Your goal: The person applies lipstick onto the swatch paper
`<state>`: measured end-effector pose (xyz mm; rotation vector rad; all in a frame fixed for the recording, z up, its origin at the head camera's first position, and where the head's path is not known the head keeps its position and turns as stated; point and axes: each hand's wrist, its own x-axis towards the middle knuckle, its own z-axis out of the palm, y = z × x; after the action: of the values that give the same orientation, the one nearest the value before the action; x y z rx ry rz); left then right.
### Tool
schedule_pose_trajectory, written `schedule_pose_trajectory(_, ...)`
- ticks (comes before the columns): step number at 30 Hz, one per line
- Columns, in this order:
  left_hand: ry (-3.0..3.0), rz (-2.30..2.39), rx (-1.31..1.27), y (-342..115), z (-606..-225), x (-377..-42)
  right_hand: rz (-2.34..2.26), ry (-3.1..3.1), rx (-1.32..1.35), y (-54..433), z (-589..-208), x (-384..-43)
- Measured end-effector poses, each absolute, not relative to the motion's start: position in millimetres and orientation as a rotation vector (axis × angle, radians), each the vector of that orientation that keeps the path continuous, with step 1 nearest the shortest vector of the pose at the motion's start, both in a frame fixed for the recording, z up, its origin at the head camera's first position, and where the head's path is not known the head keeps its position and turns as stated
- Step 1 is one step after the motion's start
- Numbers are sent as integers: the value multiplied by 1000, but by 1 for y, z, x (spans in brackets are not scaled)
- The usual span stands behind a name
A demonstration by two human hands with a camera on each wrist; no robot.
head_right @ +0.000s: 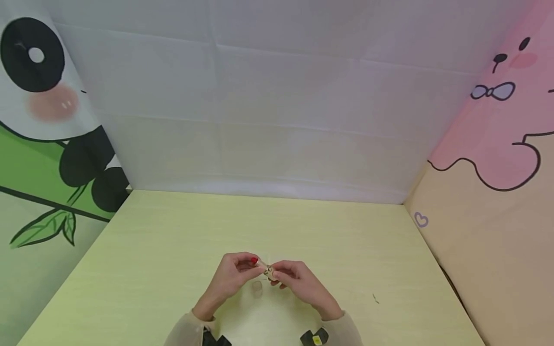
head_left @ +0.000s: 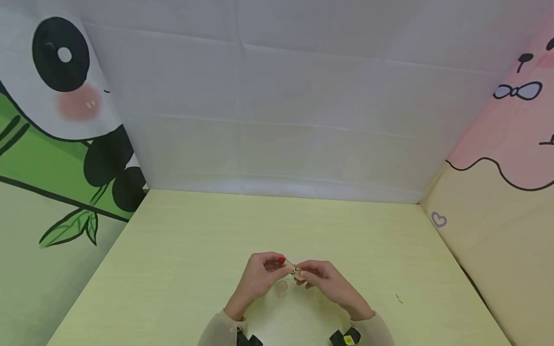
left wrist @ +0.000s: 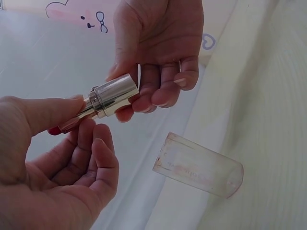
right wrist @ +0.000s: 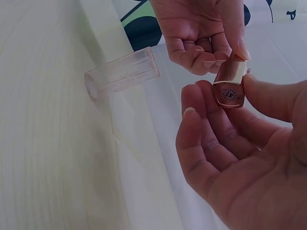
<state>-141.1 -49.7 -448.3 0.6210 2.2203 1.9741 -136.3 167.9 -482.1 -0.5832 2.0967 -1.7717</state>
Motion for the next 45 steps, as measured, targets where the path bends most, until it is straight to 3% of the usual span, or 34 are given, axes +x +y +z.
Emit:
schedule_pose_trajectory(27,2135,2055,593,-56,-447,-141,-1897,1973,-461,161,-481,-135)
schedule_pose_trajectory(36,2138,2093,580,-54,-477,-153,-2069,1853,-290,157,-479,-133)
schedule_pose_trajectory(45,2157,2065,574,-54,-475,-151,-2124,1882,-216,155,-478,-131)
